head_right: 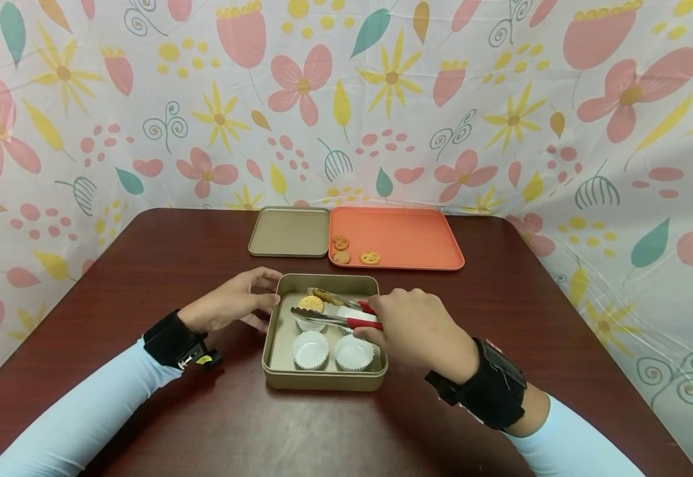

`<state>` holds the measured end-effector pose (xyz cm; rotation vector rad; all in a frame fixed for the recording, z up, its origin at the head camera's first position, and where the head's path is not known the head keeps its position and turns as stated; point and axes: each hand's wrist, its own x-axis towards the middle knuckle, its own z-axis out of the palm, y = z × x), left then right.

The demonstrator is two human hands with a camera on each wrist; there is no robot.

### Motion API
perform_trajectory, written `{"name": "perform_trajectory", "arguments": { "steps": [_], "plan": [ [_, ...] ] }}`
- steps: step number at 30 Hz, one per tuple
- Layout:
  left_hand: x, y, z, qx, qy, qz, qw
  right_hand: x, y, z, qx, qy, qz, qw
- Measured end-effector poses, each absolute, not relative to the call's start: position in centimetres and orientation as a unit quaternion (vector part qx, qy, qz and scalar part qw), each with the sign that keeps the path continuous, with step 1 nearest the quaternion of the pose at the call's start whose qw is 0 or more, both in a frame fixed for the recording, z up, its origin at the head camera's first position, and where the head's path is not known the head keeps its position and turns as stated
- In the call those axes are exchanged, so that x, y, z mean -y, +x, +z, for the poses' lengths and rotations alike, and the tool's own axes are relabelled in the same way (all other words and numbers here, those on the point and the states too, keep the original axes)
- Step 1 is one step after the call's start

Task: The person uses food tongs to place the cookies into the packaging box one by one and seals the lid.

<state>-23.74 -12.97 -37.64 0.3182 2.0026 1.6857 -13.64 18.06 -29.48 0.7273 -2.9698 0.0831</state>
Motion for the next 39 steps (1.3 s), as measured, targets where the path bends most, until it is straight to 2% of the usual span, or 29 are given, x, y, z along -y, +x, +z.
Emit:
{"name": "perform_trajectory", "arguments": {
  "steps": [27, 39],
  "plan": [
    [12.6, -23.7, -37.6, -0.742, 0.105, 0.617, 0.240, -18.0, -14.8, -30.1, 0.973, 0.229, 0.019, 0.015],
    [12.7, -23.7, -37.5, -0.741, 0.107, 0.618, 0.239, -18.0, -14.7, -29.9, 0.974, 0.226, 0.021, 0.022]
  ]
}}
